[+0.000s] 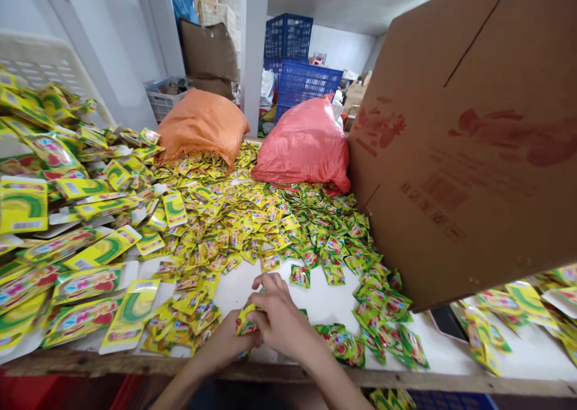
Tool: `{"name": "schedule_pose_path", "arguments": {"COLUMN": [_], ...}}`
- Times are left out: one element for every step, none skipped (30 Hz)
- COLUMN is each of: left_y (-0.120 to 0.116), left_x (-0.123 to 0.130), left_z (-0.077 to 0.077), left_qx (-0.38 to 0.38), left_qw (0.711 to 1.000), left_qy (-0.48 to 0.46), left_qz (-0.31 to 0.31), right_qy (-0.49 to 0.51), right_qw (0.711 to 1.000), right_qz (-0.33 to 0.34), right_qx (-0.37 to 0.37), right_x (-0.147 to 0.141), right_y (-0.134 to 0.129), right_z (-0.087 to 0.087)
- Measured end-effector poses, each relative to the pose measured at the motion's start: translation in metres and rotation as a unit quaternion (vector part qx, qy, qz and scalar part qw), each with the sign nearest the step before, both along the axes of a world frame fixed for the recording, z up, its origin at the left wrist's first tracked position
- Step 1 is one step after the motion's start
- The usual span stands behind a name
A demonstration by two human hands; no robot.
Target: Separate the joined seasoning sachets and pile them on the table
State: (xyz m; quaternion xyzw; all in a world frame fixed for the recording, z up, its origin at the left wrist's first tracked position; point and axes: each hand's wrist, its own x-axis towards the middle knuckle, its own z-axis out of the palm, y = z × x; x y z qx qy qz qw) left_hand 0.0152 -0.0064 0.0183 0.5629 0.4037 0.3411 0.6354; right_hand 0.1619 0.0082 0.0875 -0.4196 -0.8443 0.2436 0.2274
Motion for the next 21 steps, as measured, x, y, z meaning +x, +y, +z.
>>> {"name": "schedule_pose_path", "arguments": {"left_y": [0.0,0.0,0.0,0.0,0.0,0.0,0.0,0.001,0.001,0.0,0.0,0.0,0.0,0.001,0.001,0.001,0.002,0.002,0.002,0.002,0.001], "left_x": [0.0,0.0,0.0,-0.001,-0.001,-0.002,-0.003,-0.003,-0.004,-0.004,-0.004,-0.003,-0.003,-0.002,-0.001,-0.001,0.0,0.0,0.0,0.0,0.0], "left_z": [0.0,-0.001,-0.002,-0.003,-0.004,-0.005,-0.006,-0.006,-0.006,-0.006,-0.005,-0.004,-0.003,-0.002,-0.002,-0.001,-0.001,-0.001,-0.001,0.0,0.001], "left_qx": [-0.002,-0.003,-0.004,-0.003,-0.002,-0.004,-0.008,-0.016,-0.025,-0.033,-0.036,-0.036,-0.032,-0.03,-0.029,-0.028,-0.029,-0.032,-0.037,-0.044,-0.054], "left_qw": [1.0,1.0,1.0,1.0,1.0,1.0,1.0,1.0,0.999,0.999,0.998,0.998,0.998,0.999,0.999,0.999,0.999,0.998,0.998,0.997,0.996], "left_qy": [-0.001,-0.001,0.001,0.001,0.002,0.004,0.006,0.011,0.016,0.022,0.025,0.026,0.027,0.027,0.026,0.027,0.029,0.031,0.033,0.038,0.045], "left_qz": [-0.006,-0.011,-0.011,-0.006,0.0,0.007,0.015,0.024,0.031,0.035,0.039,0.039,0.037,0.034,0.034,0.034,0.035,0.037,0.039,0.042,0.049], "right_qy": [-0.001,-0.003,-0.004,-0.005,-0.002,0.006,0.021,0.041,0.062,0.081,0.095,0.101,0.101,0.098,0.093,0.088,0.083,0.08,0.077,0.076,0.077], "right_qw": [1.0,0.999,0.999,0.998,0.997,0.998,0.998,0.999,0.998,0.996,0.993,0.991,0.99,0.989,0.988,0.988,0.987,0.987,0.986,0.985,0.984], "right_qz": [0.013,0.03,0.045,0.058,0.065,0.063,0.049,0.026,-0.004,-0.036,-0.064,-0.084,-0.096,-0.104,-0.11,-0.114,-0.118,-0.123,-0.126,-0.128,-0.128], "right_qx": [-0.005,-0.012,-0.02,-0.025,-0.027,-0.025,-0.018,-0.01,0.0,0.01,0.019,0.028,0.036,0.044,0.05,0.056,0.063,0.072,0.08,0.088,0.094], "right_x": [0.001,0.001,0.002,0.003,0.003,0.004,0.004,0.004,0.004,0.004,0.004,0.004,0.003,0.002,0.001,-0.001,-0.002,-0.004,-0.006,-0.008,-0.01], "right_y": [0.002,0.004,0.006,0.008,0.009,0.009,0.009,0.008,0.006,0.004,0.001,-0.001,-0.003,-0.004,-0.004,-0.004,-0.003,-0.002,-0.001,0.0,0.001], "right_z": [0.0,0.0,0.0,-0.001,-0.001,-0.003,-0.005,-0.008,-0.011,-0.016,-0.02,-0.025,-0.029,-0.033,-0.036,-0.038,-0.039,-0.04,-0.04,-0.04,-0.039]}}
